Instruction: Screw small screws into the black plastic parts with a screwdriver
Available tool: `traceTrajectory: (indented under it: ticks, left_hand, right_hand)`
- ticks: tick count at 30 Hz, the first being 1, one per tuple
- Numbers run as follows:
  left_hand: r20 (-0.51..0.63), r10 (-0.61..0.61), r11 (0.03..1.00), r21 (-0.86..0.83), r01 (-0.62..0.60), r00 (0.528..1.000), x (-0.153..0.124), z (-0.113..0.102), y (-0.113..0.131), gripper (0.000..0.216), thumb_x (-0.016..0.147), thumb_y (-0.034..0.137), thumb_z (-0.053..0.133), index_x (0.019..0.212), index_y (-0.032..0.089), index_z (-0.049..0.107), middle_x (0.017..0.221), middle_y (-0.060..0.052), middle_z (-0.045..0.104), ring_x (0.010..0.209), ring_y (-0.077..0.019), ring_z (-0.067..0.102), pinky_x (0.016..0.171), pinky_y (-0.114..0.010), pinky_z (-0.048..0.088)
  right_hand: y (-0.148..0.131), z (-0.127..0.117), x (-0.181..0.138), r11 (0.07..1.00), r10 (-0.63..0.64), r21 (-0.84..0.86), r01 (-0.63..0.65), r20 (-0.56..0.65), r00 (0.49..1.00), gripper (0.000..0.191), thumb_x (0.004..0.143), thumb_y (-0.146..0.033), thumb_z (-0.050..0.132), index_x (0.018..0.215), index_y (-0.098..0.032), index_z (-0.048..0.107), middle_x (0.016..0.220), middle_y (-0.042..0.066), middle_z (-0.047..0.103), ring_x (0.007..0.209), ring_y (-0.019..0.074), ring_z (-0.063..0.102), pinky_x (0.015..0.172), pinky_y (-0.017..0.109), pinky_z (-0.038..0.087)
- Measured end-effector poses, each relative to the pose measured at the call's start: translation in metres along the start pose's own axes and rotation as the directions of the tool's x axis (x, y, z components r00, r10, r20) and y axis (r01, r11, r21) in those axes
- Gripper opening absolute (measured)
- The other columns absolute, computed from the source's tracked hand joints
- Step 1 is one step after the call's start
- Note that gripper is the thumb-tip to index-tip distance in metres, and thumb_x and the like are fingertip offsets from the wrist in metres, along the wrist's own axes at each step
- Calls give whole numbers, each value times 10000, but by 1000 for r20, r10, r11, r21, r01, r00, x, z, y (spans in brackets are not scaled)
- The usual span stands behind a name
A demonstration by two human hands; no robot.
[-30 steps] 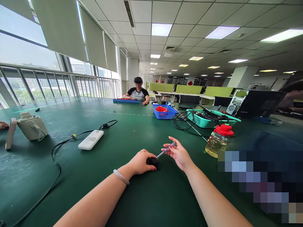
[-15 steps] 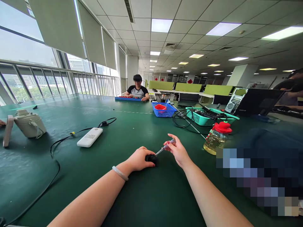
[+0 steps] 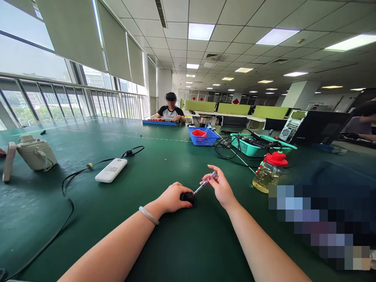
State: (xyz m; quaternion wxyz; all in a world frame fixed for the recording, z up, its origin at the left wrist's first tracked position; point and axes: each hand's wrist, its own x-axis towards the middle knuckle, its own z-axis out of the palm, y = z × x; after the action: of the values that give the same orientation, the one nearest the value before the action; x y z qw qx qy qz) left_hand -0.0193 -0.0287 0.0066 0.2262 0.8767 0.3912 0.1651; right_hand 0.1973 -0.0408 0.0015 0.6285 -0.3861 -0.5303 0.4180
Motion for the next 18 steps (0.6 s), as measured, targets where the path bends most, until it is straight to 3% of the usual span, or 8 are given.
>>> traceTrajectory:
  ticks: [18]
  left_hand:
    - [-5, 3, 1000, -9, -3, 1000, 0, 0, 0, 455, 717, 379, 758, 1161, 304, 696, 978, -45, 656, 1030, -242, 568, 923, -333, 458]
  right_hand:
    - [0, 0, -1, 999, 16, -35, -16, 19, 1000, 509, 790, -437, 691, 1217, -253, 487, 817, -8, 690, 767, 218, 710, 891, 478, 519]
